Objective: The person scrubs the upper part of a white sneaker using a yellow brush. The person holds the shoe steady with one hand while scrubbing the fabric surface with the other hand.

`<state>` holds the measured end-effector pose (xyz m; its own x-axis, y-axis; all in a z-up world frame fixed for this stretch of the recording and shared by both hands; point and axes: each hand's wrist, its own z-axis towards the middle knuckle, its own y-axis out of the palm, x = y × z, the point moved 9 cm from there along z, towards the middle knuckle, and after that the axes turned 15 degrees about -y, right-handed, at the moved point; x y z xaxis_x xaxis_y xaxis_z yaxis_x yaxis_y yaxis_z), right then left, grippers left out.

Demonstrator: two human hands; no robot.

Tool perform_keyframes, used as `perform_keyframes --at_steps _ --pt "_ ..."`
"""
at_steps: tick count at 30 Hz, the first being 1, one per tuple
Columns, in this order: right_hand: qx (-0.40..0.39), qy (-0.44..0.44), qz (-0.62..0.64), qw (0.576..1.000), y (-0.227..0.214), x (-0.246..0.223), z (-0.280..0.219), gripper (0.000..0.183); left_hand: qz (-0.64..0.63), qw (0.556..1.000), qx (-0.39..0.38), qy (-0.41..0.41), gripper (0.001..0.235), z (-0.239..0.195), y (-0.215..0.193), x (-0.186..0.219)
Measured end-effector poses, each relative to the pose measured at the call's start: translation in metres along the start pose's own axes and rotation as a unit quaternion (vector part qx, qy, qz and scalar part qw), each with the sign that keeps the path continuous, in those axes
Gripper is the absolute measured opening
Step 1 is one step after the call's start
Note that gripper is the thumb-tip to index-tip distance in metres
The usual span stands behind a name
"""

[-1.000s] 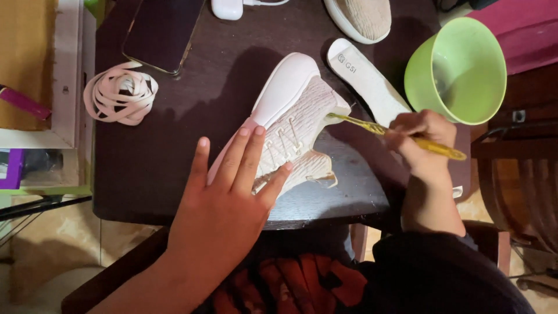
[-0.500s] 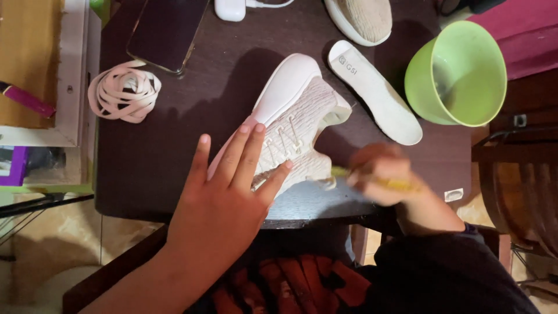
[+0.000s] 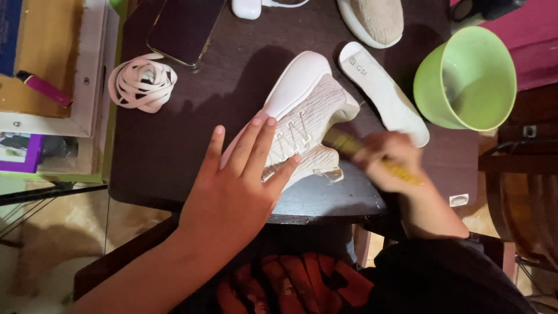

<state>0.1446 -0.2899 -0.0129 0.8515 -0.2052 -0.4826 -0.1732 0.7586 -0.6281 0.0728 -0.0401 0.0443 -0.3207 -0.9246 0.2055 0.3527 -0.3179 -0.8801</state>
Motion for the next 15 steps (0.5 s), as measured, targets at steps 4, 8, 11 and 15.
perform_keyframes --at_steps 4,8,11,15 --pt "-0.05 -0.02 0.289 0.956 0.029 -0.001 0.006 0.019 -0.009 1.0 0.005 0.015 0.025 -0.002 0.0 0.003" --pt "0.043 0.098 0.151 0.983 -0.028 0.032 -0.009 0.022 -0.012 1.0 0.013 0.012 0.022 -0.001 -0.004 0.002" --pt "0.029 0.039 -0.18 0.982 -0.025 0.007 -0.005 0.017 0.006 1.0 0.021 0.011 0.024 0.002 -0.008 0.001" --pt "-0.032 -0.017 0.182 0.983 0.016 -0.009 0.016 0.017 0.024 0.995 0.037 0.089 0.017 -0.004 -0.007 0.015"
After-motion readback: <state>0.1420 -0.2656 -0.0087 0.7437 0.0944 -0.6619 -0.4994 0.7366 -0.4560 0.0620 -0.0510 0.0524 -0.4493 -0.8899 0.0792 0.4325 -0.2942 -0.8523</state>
